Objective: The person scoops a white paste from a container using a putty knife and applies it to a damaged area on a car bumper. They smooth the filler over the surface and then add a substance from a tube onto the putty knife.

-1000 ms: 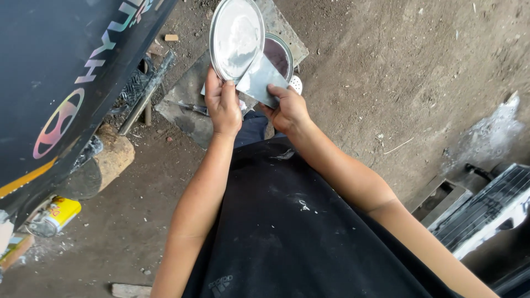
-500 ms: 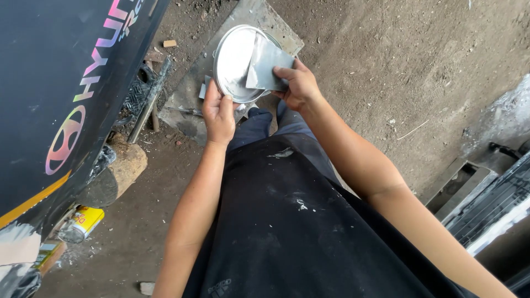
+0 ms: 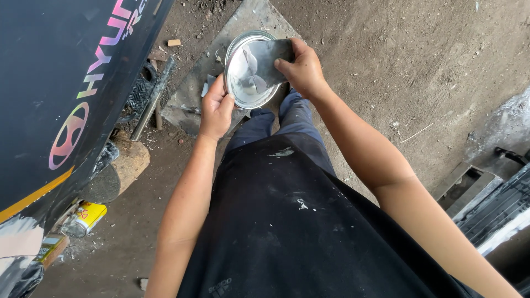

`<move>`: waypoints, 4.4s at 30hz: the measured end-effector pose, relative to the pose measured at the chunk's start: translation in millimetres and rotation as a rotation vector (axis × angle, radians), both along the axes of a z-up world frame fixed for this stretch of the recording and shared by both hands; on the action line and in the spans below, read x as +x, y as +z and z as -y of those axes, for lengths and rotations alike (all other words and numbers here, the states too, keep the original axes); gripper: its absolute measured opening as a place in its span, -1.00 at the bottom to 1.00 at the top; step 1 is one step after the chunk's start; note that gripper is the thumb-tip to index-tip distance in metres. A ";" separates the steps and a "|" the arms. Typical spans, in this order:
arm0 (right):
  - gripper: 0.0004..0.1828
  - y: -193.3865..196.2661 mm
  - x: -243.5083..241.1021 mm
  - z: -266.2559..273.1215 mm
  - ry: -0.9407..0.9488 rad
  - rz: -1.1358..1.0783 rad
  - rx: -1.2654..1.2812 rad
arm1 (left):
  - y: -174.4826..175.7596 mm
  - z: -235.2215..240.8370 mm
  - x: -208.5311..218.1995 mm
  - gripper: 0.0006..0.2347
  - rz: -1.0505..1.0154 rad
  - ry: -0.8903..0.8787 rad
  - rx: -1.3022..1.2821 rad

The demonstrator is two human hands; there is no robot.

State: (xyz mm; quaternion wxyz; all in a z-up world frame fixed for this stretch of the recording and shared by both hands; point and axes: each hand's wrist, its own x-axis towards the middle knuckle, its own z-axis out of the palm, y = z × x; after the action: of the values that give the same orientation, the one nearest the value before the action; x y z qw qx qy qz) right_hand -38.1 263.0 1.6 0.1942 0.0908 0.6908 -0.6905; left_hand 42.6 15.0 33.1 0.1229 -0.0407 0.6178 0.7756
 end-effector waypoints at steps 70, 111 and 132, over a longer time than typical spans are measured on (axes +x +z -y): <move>-0.47 55.0 2.3 -45.4 0.229 0.102 -0.334 | 8.3 6.1 -28.0 -0.53 0.276 0.127 0.794; -0.66 39.7 -0.3 9.0 -0.100 -0.056 -0.217 | -17.7 -21.1 -24.3 -0.57 0.159 0.255 0.706; -0.70 68.7 -18.6 -1.0 0.156 -0.241 0.093 | -23.2 -14.5 -33.0 -0.65 0.232 0.267 0.727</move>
State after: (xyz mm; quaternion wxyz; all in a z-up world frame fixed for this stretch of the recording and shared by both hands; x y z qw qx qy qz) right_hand -56.7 264.0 70.3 0.1587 -0.0378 0.7453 -0.6464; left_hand 9.6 29.4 10.0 0.0964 -0.1619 0.2747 0.9429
